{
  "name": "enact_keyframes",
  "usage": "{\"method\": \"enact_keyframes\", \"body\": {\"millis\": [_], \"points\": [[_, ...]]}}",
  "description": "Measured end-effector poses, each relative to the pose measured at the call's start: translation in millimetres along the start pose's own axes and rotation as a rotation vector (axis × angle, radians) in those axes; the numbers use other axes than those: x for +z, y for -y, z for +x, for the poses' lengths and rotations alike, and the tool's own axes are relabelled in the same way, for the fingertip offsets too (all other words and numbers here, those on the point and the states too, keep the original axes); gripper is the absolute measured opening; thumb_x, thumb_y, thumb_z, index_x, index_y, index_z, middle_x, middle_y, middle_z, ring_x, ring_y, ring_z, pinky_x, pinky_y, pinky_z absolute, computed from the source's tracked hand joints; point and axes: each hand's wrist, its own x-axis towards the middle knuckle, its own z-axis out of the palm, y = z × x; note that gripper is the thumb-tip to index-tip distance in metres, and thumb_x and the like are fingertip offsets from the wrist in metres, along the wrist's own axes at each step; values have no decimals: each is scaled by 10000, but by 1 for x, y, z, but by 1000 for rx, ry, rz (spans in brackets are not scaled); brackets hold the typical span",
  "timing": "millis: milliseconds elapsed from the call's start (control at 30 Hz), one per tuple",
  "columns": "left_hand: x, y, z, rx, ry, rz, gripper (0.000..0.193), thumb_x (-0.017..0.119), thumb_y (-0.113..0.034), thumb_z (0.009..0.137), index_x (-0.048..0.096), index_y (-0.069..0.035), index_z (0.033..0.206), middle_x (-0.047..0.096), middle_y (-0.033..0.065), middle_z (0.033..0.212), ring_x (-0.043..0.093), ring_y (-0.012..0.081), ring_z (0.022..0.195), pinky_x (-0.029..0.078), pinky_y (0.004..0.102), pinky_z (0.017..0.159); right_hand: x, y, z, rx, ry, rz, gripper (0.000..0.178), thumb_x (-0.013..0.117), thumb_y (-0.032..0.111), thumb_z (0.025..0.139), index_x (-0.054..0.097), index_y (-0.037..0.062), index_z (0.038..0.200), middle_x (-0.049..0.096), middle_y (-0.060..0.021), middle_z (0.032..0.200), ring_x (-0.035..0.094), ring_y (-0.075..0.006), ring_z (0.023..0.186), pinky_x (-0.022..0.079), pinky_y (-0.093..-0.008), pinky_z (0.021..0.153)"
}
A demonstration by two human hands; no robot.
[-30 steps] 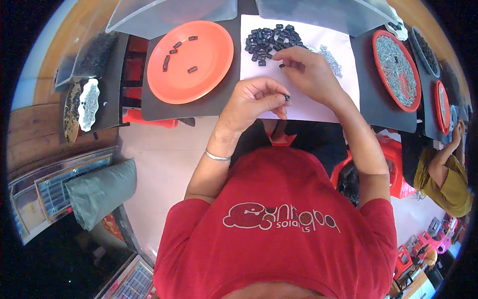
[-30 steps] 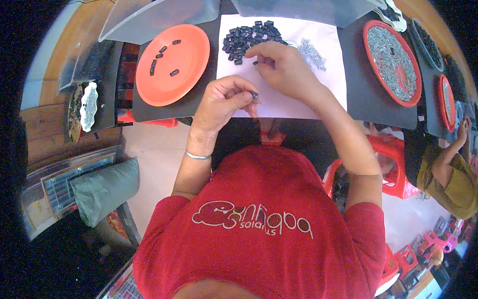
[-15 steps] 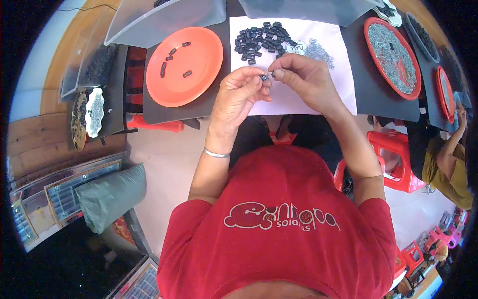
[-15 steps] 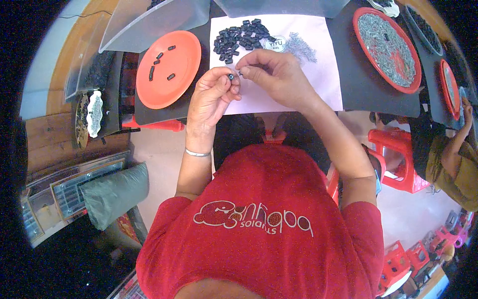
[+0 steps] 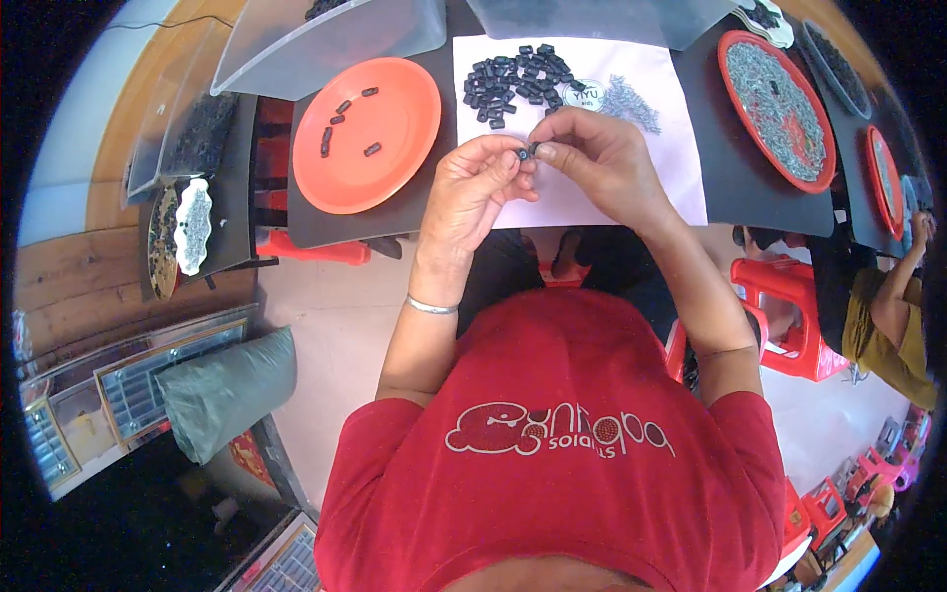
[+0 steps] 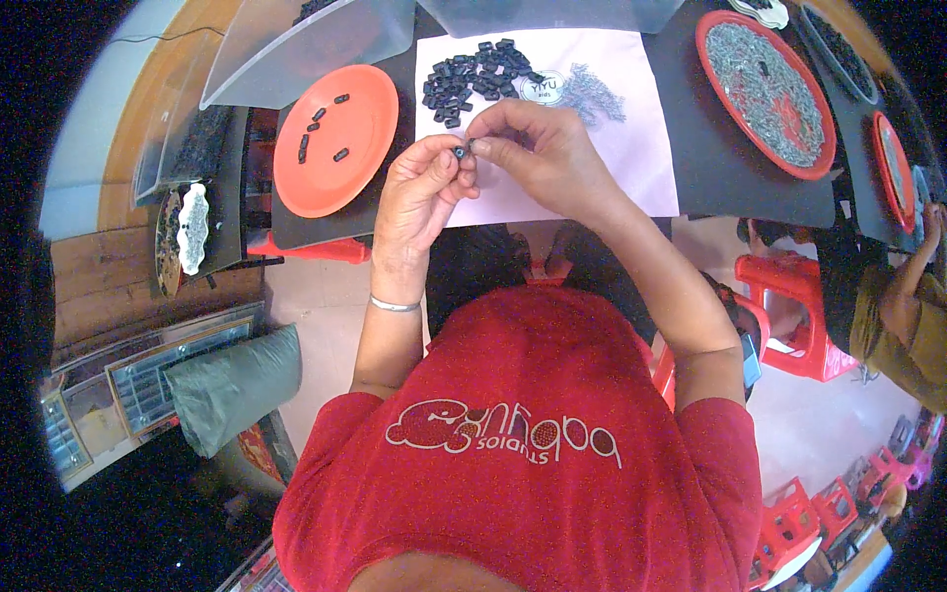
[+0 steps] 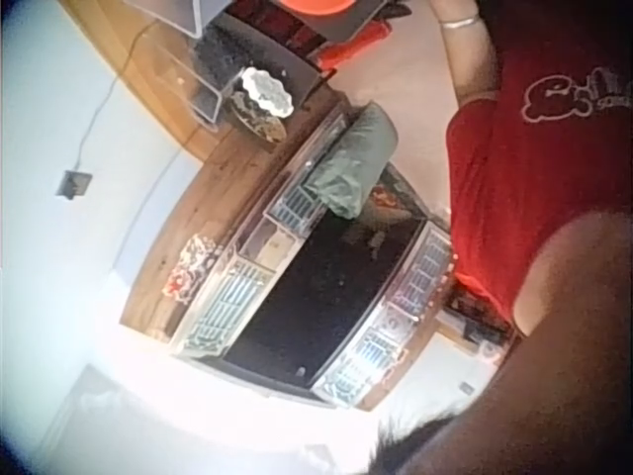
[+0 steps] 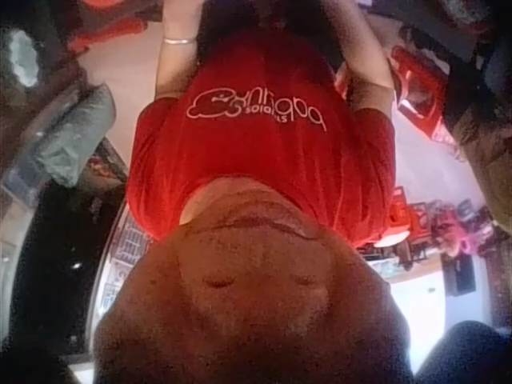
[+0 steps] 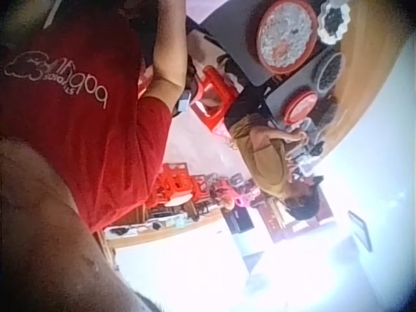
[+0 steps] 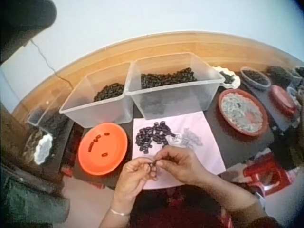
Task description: The person assembles small black craft components by hand, inserting silver beads into them.
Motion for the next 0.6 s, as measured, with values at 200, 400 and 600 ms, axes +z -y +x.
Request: {"method": "enact_keyframes", "body": {"millis": [200, 400, 600], "points": [[-1, 0, 0, -19, -15, -18, 183, 585, -101, 851, 598, 14, 992, 634, 133, 850, 620, 178, 713, 553, 340, 634, 5, -1, -1, -126, -51, -127, 113, 611, 50, 805, 622, -5, 903, 603, -49, 766, 560, -96, 684, 451, -230, 618], [1, -1, 0, -17, -11, -21, 183, 588, -102, 850, 599, 13, 991, 632, 126, 848, 613, 175, 713, 550, 338, 629, 1, 2, 0, -158, -50, -151, 128, 622, 46, 794, 642, 3, 913, 606, -42, 766, 555, -85, 674, 447, -229, 597], [3, 0, 1, 27, -31, -8, 169, 598, -66, 834, 599, 6, 986, 632, 113, 846, 607, 161, 719, 554, 329, 625, 0, 11, -1, -61, -35, -88, 130, 628, 50, 793, 647, -3, 910, 633, -33, 779, 559, -57, 685, 455, -208, 604]]}}
